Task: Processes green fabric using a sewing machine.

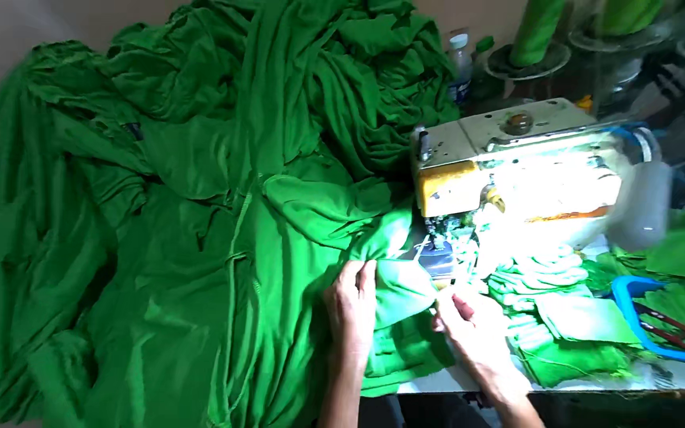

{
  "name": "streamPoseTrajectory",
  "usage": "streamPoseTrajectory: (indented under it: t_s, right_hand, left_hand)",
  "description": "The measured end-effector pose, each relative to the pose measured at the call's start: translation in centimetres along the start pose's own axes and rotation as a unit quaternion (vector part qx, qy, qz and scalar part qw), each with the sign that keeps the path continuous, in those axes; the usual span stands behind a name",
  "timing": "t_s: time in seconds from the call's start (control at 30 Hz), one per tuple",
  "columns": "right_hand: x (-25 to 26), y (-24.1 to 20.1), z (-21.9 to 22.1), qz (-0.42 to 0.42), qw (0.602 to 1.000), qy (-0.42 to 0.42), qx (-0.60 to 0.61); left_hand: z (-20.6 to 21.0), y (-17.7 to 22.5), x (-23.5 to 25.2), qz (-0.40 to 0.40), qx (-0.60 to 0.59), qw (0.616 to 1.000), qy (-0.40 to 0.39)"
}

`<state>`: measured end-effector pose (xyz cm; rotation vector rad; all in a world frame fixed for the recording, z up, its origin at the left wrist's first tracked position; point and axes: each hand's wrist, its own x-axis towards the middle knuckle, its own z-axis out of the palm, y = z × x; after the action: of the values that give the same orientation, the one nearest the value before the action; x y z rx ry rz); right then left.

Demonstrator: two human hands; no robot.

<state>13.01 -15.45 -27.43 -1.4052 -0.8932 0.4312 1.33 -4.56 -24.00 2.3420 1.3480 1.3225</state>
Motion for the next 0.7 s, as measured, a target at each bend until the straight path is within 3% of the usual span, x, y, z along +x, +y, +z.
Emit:
streamPoseTrajectory:
  t_s: [0.2,0.33,0.53,0.7]
  right_hand:
    - [-1.2,-0.8,-2.4,-0.024,0.998,-0.056,0.003]
    - [-3.7,-1.9,-6.4,-0.138,0.987,-0.02,-0.076]
    - [-8.1,-3.4,-11.5,-0.042,0.987,-0.025,-0.154]
    - [-8.6,-1.3,-11.7,-0.012,0.977,0.03,-0.212]
  left_hand:
    - [-0.6,0.9,-1.4,0.034,0.02,0.999,0.016]
    - [0.0,5.2,-2.4,0.127,-0.052,0.99,0.039]
    - [5.4,12.6,-4.1,0.273,-0.192,0.93,-0.156]
    - [9.0,15.8,-4.3,0.282,-0.159,0.893,-0.314]
